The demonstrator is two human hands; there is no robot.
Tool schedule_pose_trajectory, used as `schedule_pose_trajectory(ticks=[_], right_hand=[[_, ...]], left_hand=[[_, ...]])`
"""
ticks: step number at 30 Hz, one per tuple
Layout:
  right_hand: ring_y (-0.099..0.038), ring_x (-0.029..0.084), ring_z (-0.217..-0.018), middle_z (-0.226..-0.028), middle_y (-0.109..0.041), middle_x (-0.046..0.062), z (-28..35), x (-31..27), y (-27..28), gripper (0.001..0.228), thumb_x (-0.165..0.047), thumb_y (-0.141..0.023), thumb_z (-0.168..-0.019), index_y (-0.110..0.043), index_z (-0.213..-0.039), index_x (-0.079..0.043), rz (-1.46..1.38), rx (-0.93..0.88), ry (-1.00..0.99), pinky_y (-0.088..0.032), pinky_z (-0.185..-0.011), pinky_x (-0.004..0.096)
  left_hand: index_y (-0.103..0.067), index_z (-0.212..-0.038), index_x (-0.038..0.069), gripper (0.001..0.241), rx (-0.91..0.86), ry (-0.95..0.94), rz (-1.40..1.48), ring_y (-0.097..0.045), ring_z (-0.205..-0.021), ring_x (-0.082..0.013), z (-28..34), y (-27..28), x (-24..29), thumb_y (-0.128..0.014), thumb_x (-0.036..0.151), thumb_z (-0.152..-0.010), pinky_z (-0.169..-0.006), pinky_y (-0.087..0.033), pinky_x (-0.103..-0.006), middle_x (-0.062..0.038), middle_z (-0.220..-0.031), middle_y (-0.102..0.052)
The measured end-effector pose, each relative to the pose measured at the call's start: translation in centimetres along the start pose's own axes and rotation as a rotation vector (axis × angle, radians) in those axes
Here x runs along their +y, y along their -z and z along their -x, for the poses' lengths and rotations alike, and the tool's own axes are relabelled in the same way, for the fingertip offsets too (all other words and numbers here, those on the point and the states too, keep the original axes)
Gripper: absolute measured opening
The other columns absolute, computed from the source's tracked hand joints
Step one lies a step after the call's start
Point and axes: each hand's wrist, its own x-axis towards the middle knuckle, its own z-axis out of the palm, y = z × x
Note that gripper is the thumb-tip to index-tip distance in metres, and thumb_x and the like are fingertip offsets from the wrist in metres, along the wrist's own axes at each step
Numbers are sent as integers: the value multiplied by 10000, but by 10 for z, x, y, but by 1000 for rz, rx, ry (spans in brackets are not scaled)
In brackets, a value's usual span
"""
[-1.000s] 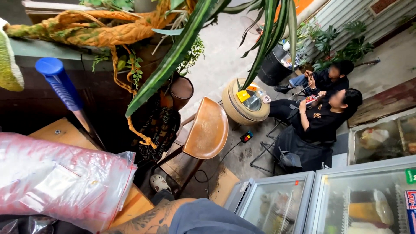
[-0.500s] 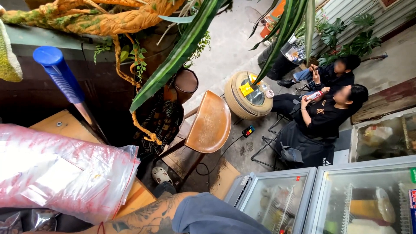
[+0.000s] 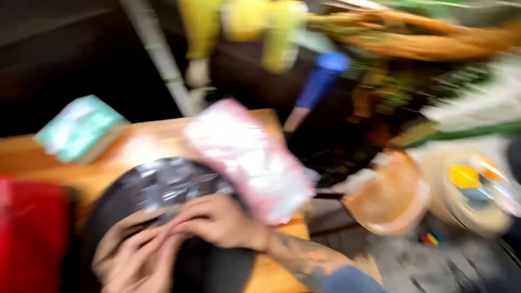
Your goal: Scooping coffee beans from a larger bag into small plastic packets using a spoon.
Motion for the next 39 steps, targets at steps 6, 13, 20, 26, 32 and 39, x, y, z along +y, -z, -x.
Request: schedule_pose_trajectory(ticks=[6,13,20,26,32,39], right_hand=[[-689,149,-760,-882,-741,80,-12,-17,2,121,-85,-674,-967,-779,-991,-30,35,54,-22,-567,-702,244],[-691,133,-681,-863,-743,81,-10,-10,2,81,-77,-709,-937,-778,-953,-37,50,79,-41,-576,-649,226],[-700,136,-700,-880,-768,85,-9,-3,4,75,-69,-714,-936,-781,-964,-49,45,78,-20,-571,-663,227],[-721,139,-733,-890,-779,82,-10,-4,4,76,-91,-736,-923,-782,-971,-55,84,81,7,-586,-681,230],[-613,87,-660,-828,-751,54,-11,-15,-2,44,-33,-763,-893,-783,-926,-53,104,127,-9,-499,-596,203],[-648,105,-692,-909,-762,83,-8,-14,-2,149,-41,-792,-865,-773,-1013,-47,77,119,28,-543,-631,207]], left_hand=[[-769,-986,25,169,34,42,63,-754,-886,-168,-42,-10,5,-804,-8,-824,-859,-613,-240,-114,-972,-757],[-758,-962,2,117,11,59,103,-762,-883,-186,-45,-8,6,-778,-14,-848,-783,-651,-228,-128,-964,-746],[-773,-993,12,130,-27,27,57,-775,-909,-193,-48,-6,8,-756,-1,-865,-845,-638,-246,-127,-996,-765],[-773,-1032,13,170,-53,43,87,-772,-930,-190,-46,-6,8,-739,-27,-870,-840,-661,-226,-142,-1029,-756],[-771,-1013,-10,149,-38,-23,4,-771,-911,-199,-48,-7,11,-723,-33,-874,-819,-668,-227,-152,-1023,-752],[-764,-1057,8,185,-8,-7,17,-775,-938,-207,-45,-7,10,-721,-40,-884,-835,-672,-240,-155,-1046,-750]])
